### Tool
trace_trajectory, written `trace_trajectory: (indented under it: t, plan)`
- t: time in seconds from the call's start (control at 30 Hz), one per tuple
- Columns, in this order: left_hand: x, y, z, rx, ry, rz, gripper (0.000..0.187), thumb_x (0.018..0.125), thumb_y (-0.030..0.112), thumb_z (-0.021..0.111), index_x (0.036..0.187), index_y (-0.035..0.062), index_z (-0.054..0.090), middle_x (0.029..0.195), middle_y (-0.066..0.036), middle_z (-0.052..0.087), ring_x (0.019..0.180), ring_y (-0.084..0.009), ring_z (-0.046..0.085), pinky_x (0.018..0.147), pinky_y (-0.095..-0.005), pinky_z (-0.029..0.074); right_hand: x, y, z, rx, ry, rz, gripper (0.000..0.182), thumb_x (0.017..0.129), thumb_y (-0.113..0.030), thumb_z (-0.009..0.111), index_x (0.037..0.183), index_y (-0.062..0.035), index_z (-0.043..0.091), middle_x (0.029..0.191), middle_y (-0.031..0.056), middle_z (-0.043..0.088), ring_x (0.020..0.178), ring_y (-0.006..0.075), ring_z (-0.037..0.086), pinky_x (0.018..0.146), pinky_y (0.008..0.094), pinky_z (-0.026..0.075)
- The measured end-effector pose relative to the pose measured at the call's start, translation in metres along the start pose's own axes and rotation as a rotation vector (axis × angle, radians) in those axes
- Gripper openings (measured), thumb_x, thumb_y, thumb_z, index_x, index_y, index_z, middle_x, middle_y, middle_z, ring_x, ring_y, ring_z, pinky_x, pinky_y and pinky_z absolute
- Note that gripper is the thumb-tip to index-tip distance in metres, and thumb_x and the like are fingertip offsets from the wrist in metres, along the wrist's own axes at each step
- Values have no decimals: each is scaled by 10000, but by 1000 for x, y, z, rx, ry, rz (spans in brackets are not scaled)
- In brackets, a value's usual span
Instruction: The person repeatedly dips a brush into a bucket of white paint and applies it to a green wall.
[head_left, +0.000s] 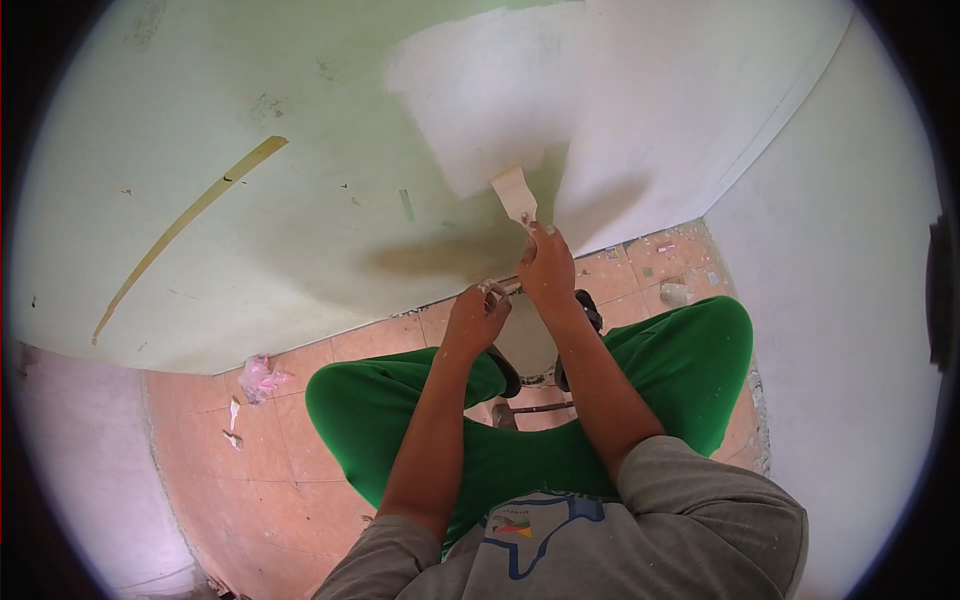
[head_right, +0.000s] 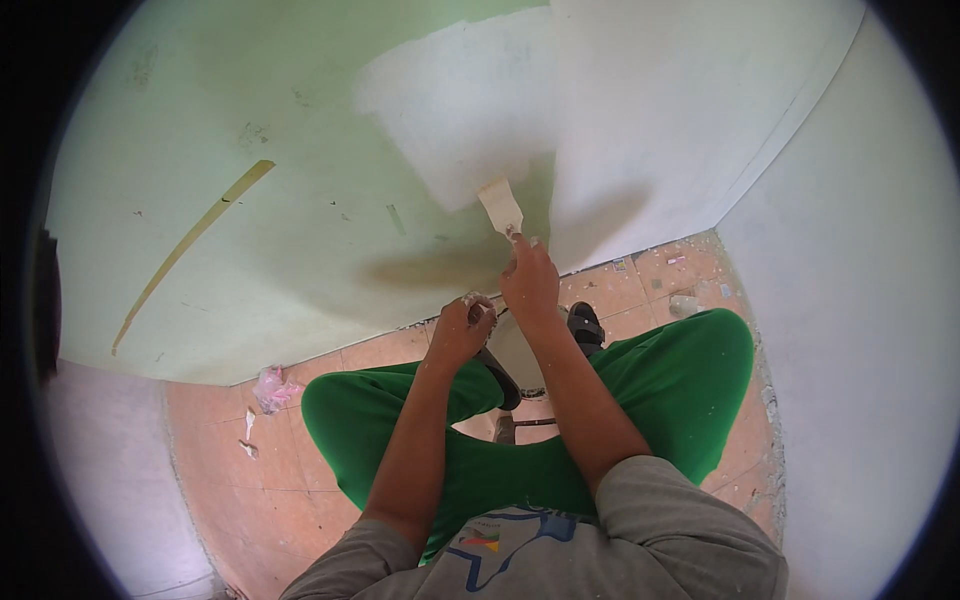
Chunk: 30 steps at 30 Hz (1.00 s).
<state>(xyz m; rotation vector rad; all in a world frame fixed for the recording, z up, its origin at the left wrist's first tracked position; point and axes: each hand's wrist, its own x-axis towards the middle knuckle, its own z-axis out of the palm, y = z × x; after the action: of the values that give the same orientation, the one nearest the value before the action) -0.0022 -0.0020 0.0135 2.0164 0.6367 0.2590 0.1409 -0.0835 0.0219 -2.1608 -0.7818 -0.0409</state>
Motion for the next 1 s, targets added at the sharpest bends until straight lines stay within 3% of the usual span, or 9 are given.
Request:
trace_trajectory:
  t: [0.1,0.37,0.47,0.6,0.7,0.77,0.8,0.87,1.0]
  plan:
    - [0,-4,2,35,41,59,239,877,149,668,1025,-40,675,744,-121,672,664,-175,648,659,-325,517,-2,-2,1,-31,15,8,495,842,-39,622,1330,-63,541,1030,269,609,902,446,661,765,518,544]
    - [0,-3,2,70,39,64,251,878,156,672,1031,-42,678,768,-133,676,676,-200,647,677,-336,521,-12,-12,7,-4,208,35,525,877,-139,621,1356,-30,437,1038,250,649,908,449,669,763,523,540]
    - [-1,0,0,33,5,20,264,836,180,698,1006,-20,672,806,-171,664,731,-276,667,700,-374,526,-18,-12,6,-34,141,184,501,909,-163,610,1344,-12,413,1016,237,678,898,447,675,765,523,532]
    - [-2,1,-1,32,25,32,260,835,179,698,1010,-12,678,800,-170,664,738,-275,672,700,-374,526,-18,-12,5,141,113,192,391,948,-191,595,1272,-6,478,994,224,699,899,463,673,758,522,519]
    - [-3,-1,-1,42,44,53,253,863,152,674,1033,-35,681,777,-143,672,712,-205,651,706,-341,522,-9,-8,13,344,221,42,279,981,-212,597,1150,7,559,902,180,700,809,384,688,716,450,518]
    - [-3,1,-3,57,45,52,249,860,152,676,1030,-30,685,774,-140,672,707,-209,652,700,-341,523,4,-4,19,557,213,56,260,994,-226,616,1071,23,625,817,121,673,695,245,632,653,366,491]
    - [-2,0,-3,59,52,54,249,860,152,676,1030,-30,685,774,-140,672,707,-209,652,700,-341,523,11,0,26,561,213,50,260,994,-226,616,1071,23,625,817,121,673,695,245,632,653,366,491]
    - [-2,-3,-2,31,40,23,258,834,182,700,1006,-9,681,776,-164,660,708,-275,665,687,-379,525,22,10,38,686,198,131,303,994,-262,646,1096,23,666,760,53,635,647,122,534,601,291,446]
    - [-3,-8,-1,0,55,40,255,837,178,697,1007,-12,681,769,-166,660,701,-272,662,681,-378,524,27,13,40,869,20,349,338,987,-289,667,1132,15,691,734,25,635,620,87,537,571,269,428]
